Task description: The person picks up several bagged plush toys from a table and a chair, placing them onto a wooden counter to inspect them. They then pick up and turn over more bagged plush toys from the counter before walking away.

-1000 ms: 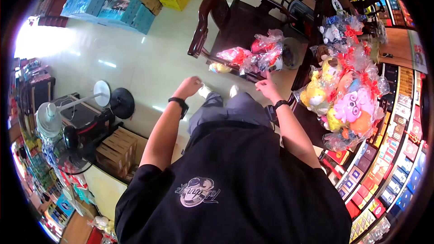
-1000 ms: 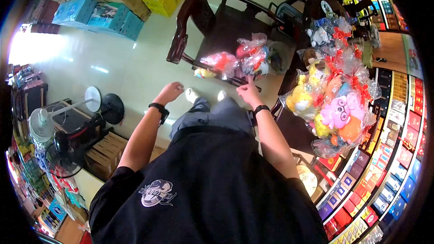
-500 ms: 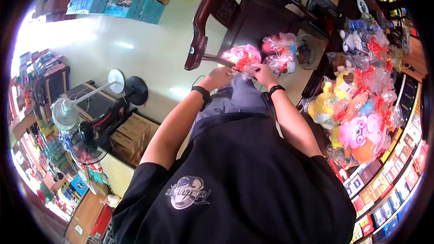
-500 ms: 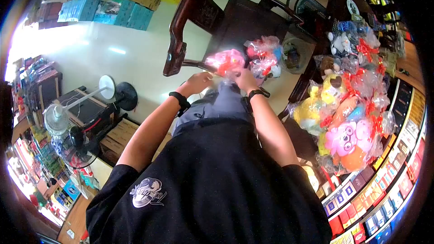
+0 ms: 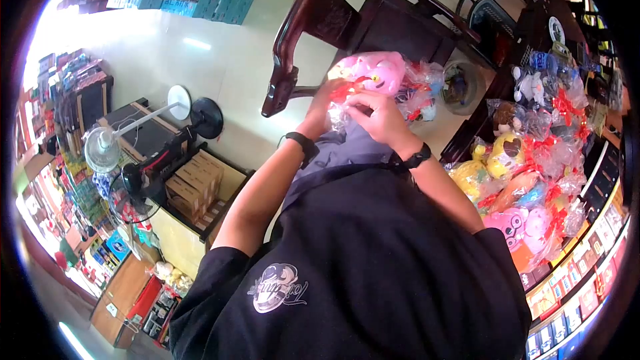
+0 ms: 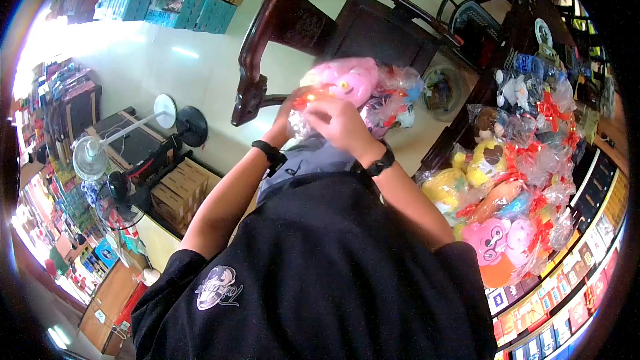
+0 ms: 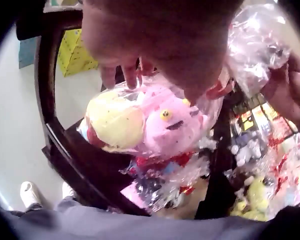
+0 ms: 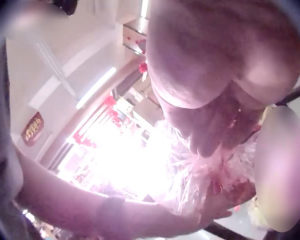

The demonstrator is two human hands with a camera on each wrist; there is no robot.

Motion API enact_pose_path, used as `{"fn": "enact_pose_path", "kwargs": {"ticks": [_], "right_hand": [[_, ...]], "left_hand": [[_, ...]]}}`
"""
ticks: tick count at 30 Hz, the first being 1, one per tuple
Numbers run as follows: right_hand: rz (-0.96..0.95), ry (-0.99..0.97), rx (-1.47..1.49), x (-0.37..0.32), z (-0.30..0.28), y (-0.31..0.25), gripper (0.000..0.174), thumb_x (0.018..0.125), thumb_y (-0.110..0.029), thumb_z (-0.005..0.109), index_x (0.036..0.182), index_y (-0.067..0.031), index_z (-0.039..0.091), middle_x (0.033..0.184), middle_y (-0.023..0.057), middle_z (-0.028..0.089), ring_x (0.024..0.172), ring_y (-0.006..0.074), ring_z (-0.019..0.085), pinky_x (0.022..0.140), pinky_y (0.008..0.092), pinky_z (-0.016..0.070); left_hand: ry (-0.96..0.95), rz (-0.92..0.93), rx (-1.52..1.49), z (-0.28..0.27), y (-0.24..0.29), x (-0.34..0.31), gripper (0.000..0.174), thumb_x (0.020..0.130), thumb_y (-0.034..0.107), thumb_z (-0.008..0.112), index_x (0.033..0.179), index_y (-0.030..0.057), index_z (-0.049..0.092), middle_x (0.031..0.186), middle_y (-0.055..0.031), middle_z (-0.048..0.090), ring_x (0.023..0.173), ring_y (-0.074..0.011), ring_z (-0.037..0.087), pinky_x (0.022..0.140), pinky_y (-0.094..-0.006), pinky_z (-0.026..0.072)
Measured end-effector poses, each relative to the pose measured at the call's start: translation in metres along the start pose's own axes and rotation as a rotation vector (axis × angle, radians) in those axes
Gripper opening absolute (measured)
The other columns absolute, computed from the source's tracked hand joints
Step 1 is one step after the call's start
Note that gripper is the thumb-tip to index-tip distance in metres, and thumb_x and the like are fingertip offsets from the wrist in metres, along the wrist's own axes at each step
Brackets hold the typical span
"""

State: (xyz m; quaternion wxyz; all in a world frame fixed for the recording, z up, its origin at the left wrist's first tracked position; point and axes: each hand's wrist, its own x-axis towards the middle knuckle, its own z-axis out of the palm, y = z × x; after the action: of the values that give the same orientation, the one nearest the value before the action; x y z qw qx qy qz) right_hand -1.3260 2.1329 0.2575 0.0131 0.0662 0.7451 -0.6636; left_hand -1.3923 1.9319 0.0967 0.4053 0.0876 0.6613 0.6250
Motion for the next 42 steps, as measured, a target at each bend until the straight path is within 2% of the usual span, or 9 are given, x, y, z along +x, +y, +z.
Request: {"fn": "enact_pose_path", "kwargs": {"ticks": [5,9,14,18,24,26,31,33,42], "right_hand": [[-0.026,0.049,0.106,0.02,-0.052,-0.049,0.019,0.096,-0.012,0.066,0.112,-0.0021,0.066,0.098,0.0081,0.073,0.091,0.0143,0.068,0.081,0.0286,0.0549],[0.002,0.196,0.075,0.028,-0.093,-0.039,0.02,0.1,-0.011,0.06,0.117,-0.0009,0.063,0.093,0.0071,0.073,0.086,0.0118,0.069,0.074,0.0253,0.0555],[0.026,-0.192,-0.191,0.02,-0.1,-0.052,0.02,0.094,-0.014,0.069,0.105,0.002,0.067,0.081,0.0071,0.071,0.075,0.0118,0.066,0.068,0.0268,0.0537],[-0.197,-0.442,-0.308,0.007,-0.052,-0.101,0.081,0.075,-0.027,0.087,0.143,-0.0012,0.05,0.139,0.0159,0.056,0.129,0.0285,0.055,0.107,0.0371,0.0441],[-0.54,-0.267,-0.345,-0.002,0.046,-0.143,0.112,0.066,-0.019,0.093,0.154,0.0017,0.028,0.153,0.0184,0.04,0.139,0.0299,0.044,0.115,0.0379,0.0382],[-0.527,-0.312,-0.17,-0.007,0.081,-0.138,0.105,0.067,-0.012,0.092,0.152,0.0014,0.032,0.149,0.017,0.044,0.135,0.026,0.048,0.113,0.0375,0.0405],[-0.597,-0.491,0.051,-0.059,0.162,-0.167,0.086,0.074,-0.007,0.085,0.147,0.002,0.04,0.137,0.0159,0.056,0.125,0.0239,0.057,0.107,0.0364,0.0464],[-0.59,-0.564,0.106,-0.085,0.196,-0.174,0.067,0.083,-0.006,0.077,0.142,0.0043,0.046,0.13,0.014,0.062,0.116,0.0192,0.062,0.102,0.0345,0.05],[0.328,-1.198,0.408,-0.229,0.308,-0.134,0.032,0.094,-0.009,0.057,0.121,0.0076,0.062,0.111,0.011,0.07,0.096,0.0144,0.067,0.087,0.0285,0.0545]], "left_hand": [[0.12,0.218,0.465,0.012,0.132,-0.019,0.036,0.081,0.019,0.081,0.109,-0.0011,0.071,0.089,-0.0131,0.075,0.079,-0.0186,0.07,0.074,-0.0346,0.0543],[0.224,0.215,0.376,0.0,0.172,-0.041,0.04,0.078,-0.012,0.054,0.114,-0.0034,0.069,0.096,-0.0153,0.075,0.086,-0.0168,0.07,0.077,-0.0311,0.0531],[0.43,0.142,-0.021,0.025,0.24,-0.098,0.022,0.093,-0.002,0.057,0.113,-0.0048,0.065,0.1,-0.0086,0.073,0.089,-0.0133,0.067,0.074,-0.0275,0.0527],[0.521,0.442,-0.012,0.025,0.266,-0.146,0.022,0.093,0.002,0.059,0.112,-0.0039,0.067,0.098,-0.0047,0.072,0.09,-0.0092,0.064,0.079,-0.027,0.0513],[0.85,0.653,0.202,0.018,0.251,-0.244,0.023,0.092,0.0,0.06,0.115,-0.0022,0.067,0.101,-0.0074,0.072,0.092,-0.0157,0.066,0.081,-0.0299,0.0521],[0.873,0.738,-0.29,0.029,0.249,-0.279,0.027,0.092,-0.002,0.06,0.118,-0.0003,0.067,0.104,-0.008,0.072,0.097,-0.0207,0.067,0.087,-0.0334,0.0526],[0.997,0.535,0.421,0.019,0.195,-0.418,0.038,0.088,-0.004,0.056,0.125,0.0011,0.063,0.109,-0.0107,0.07,0.105,-0.0242,0.067,0.092,-0.037,0.0527],[1.037,0.656,-0.098,0.034,0.217,-0.454,0.018,0.094,0.001,0.057,0.111,-0.0012,0.061,0.107,-0.0114,0.07,0.101,-0.0243,0.07,0.084,-0.0339,0.056],[1.226,0.544,-0.101,0.093,0.166,-0.639,0.04,0.101,0.013,0.06,0.134,-0.0073,0.052,0.119,-0.0179,0.069,0.108,-0.0202,0.068,0.096,-0.0307,0.053]]}}
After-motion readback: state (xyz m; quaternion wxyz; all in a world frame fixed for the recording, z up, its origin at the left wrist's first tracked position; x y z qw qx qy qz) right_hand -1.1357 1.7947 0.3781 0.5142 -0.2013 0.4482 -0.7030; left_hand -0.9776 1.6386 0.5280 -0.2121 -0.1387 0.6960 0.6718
